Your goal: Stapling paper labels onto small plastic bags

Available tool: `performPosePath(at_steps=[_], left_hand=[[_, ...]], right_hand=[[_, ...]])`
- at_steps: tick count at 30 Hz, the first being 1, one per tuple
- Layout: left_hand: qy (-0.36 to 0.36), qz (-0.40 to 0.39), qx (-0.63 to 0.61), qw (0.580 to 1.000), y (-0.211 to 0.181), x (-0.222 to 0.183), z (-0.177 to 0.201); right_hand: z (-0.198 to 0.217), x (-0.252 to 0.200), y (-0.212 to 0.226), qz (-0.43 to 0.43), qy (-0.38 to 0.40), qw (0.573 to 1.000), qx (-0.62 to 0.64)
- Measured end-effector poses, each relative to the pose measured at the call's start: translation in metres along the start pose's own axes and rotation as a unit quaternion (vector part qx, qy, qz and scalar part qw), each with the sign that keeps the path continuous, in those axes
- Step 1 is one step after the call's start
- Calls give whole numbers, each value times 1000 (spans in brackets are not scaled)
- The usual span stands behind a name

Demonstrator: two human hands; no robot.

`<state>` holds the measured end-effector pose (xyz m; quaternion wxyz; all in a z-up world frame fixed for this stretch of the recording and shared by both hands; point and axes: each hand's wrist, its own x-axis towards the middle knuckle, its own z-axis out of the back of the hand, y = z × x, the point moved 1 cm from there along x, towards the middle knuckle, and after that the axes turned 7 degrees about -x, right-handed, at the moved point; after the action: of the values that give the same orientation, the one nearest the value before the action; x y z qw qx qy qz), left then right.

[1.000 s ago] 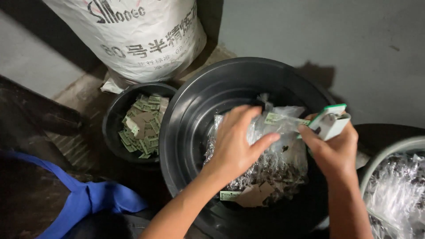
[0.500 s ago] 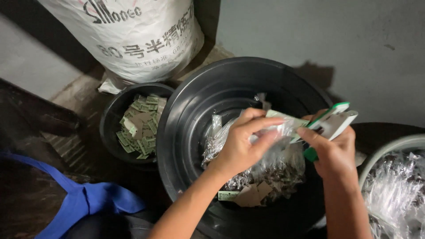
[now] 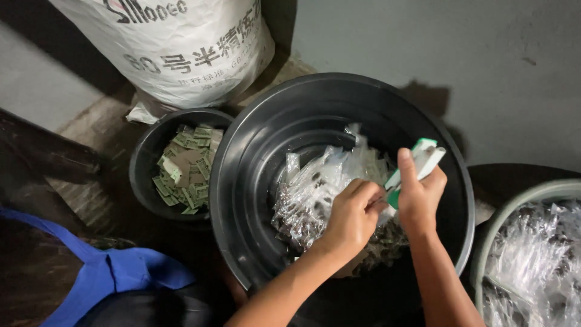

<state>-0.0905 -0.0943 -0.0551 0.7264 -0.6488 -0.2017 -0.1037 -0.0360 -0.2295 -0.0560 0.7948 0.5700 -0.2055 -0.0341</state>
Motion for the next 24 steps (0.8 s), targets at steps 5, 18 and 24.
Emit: performPosePath(at_steps=[5,18,24], left_hand=[[-19,14,6,1000,0,-4,-4],[148,50,-91,983,-2,103,28],[76,109,-55,990,132,93,7]], right_hand=[[0,1,-11,-75,-14,997,-25],[42,25,28,-151,33,987,-33],[71,29,63,-118,-71,982,-130]])
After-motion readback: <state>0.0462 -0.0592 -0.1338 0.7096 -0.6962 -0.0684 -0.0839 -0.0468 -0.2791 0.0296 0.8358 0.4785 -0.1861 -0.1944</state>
